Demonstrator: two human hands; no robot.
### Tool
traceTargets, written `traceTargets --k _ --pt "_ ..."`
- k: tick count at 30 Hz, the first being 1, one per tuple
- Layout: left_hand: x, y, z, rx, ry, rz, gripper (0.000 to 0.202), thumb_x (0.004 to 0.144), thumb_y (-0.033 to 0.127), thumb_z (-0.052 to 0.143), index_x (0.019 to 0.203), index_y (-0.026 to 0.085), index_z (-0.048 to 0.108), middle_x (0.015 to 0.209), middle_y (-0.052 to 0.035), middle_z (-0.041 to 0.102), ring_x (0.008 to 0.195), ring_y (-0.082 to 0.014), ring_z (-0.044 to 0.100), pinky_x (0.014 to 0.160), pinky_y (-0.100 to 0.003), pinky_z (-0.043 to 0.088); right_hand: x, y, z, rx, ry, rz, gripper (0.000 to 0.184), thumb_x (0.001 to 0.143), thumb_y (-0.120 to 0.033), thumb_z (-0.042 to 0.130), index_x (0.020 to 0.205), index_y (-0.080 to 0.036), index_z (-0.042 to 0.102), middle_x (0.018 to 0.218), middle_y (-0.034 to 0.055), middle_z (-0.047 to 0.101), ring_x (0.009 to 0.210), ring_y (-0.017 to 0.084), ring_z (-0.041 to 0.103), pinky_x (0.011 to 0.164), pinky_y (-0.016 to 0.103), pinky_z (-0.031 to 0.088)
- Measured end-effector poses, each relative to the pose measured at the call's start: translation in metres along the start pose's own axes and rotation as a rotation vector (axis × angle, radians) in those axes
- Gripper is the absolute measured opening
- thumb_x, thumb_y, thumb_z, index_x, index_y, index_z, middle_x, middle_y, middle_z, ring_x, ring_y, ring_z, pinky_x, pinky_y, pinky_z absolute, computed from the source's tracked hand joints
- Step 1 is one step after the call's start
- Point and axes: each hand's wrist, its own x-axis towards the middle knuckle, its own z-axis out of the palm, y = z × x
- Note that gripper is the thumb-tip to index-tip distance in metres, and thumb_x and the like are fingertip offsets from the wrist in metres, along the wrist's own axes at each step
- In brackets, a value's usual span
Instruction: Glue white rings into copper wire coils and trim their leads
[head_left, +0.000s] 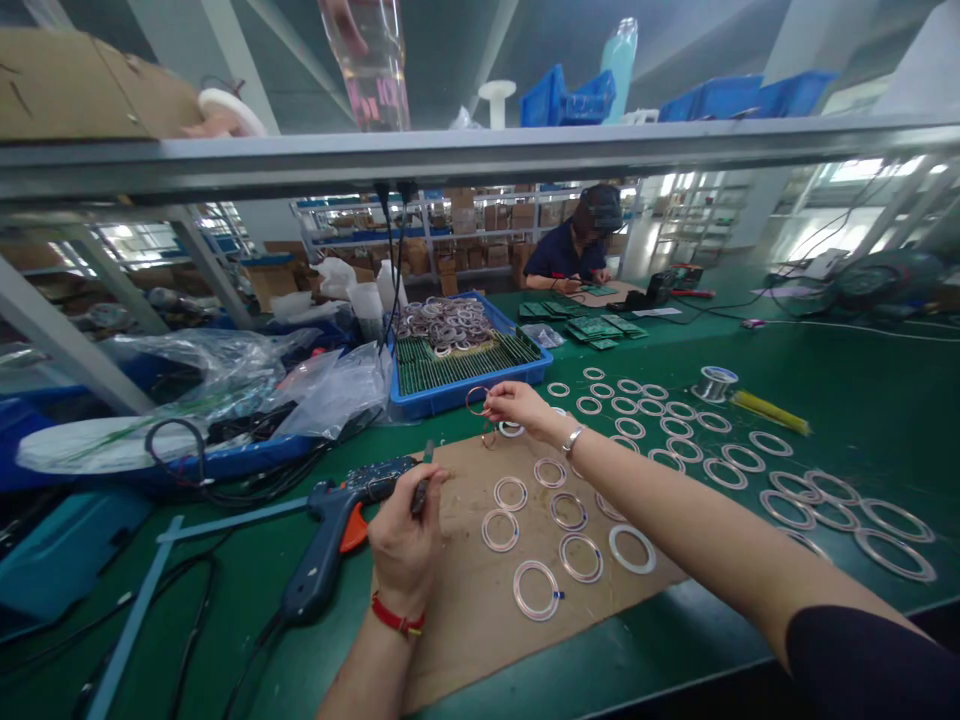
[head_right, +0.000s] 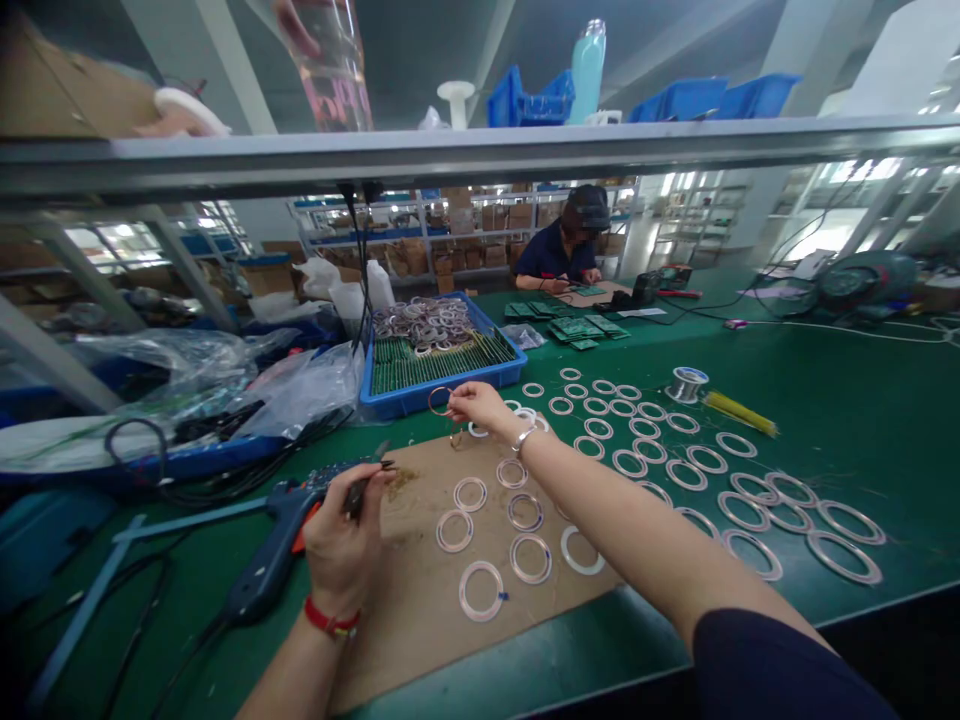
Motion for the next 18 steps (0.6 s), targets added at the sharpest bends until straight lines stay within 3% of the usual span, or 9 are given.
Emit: traceTargets --k 2,5,8,10,13,15,16,18 --pt "0.006 0.006 -0.001 -0.019 -0.023 -0.097 0.015 0.086 0.026 0.060 0.099 0.019 0.059 0.091 -0.0009 0.067 0.085 -0.0110 0.065 0.077 -0.020 0.050 -0.029 -0.005 0.006 0.125 -0.036 0.024 0.010 0.079 -0.011 0.058 0.083 -0.010 0.049 0.078 0.0052 0.062 0.069 0.008 0.062 0.070 0.020 0.051" --pt "0.011 0.024 -0.004 -0.130 -0.155 -0.253 0.025 0.084 0.035 0.062 0.104 0.021 0.058 0.097 -0.0017 0.068 0.090 -0.0134 0.065 0.078 -0.022 0.051 -0.081 -0.004 0.014 0.265 -0.087 0.040 0.022 0.074 -0.017 0.067 0.084 -0.012 0.048 0.079 0.0029 0.061 0.070 0.009 0.063 0.073 0.023 0.052" --pt "0.007 0.044 -0.007 -0.165 -0.257 -0.280 0.026 0.082 0.038 0.064 0.102 0.022 0.060 0.095 -0.0014 0.067 0.086 -0.0143 0.066 0.075 -0.023 0.051 -0.126 0.008 0.021 0.390 -0.063 0.049 0.040 0.064 -0.028 0.077 0.086 -0.012 0.049 0.083 0.0023 0.060 0.074 0.010 0.063 0.072 0.022 0.052" --pt "0.003 0.054 -0.007 -0.142 -0.276 -0.260 0.022 0.083 0.037 0.062 0.097 0.021 0.060 0.091 -0.0012 0.067 0.082 -0.0135 0.065 0.073 -0.023 0.051 -0.140 0.016 0.026 0.453 -0.037 0.035 0.044 0.062 -0.034 0.079 0.084 -0.012 0.048 0.083 0.0029 0.060 0.078 0.012 0.064 0.072 0.023 0.052" --pt "0.007 0.057 -0.007 -0.110 -0.263 -0.205 0.020 0.086 0.036 0.060 0.099 0.020 0.060 0.093 -0.0016 0.066 0.082 -0.0129 0.065 0.074 -0.022 0.050 -0.137 0.019 0.035 0.489 -0.062 -0.004 0.039 0.070 -0.035 0.073 0.086 -0.014 0.045 0.085 0.0037 0.061 0.078 0.012 0.063 0.074 0.024 0.050" --pt "0.019 0.053 -0.009 -0.044 -0.198 -0.167 0.023 0.085 0.036 0.060 0.101 0.020 0.060 0.094 -0.0019 0.067 0.082 -0.0134 0.065 0.073 -0.022 0.049 -0.124 0.014 0.044 0.478 -0.168 -0.062 0.026 0.083 -0.034 0.060 0.094 -0.014 0.045 0.092 0.0043 0.061 0.081 0.010 0.062 0.079 0.024 0.047" --pt "0.027 0.050 -0.010 0.001 -0.153 -0.154 0.024 0.084 0.036 0.061 0.102 0.020 0.060 0.094 -0.0018 0.067 0.082 -0.0137 0.065 0.073 -0.022 0.049 -0.115 0.009 0.049 0.425 -0.234 -0.116 0.021 0.090 -0.033 0.049 0.099 -0.014 0.046 0.091 0.0038 0.061 0.081 0.009 0.061 0.081 0.024 0.046" --pt "0.045 0.046 -0.016 0.084 -0.055 -0.132 0.026 0.082 0.037 0.064 0.101 0.020 0.061 0.092 -0.0010 0.067 0.081 -0.0137 0.065 0.072 -0.021 0.048 -0.096 -0.001 0.059 0.213 -0.319 -0.246 0.029 0.097 -0.034 0.031 0.103 -0.014 0.050 0.075 0.0009 0.056 0.070 0.008 0.055 0.074 0.023 0.045"
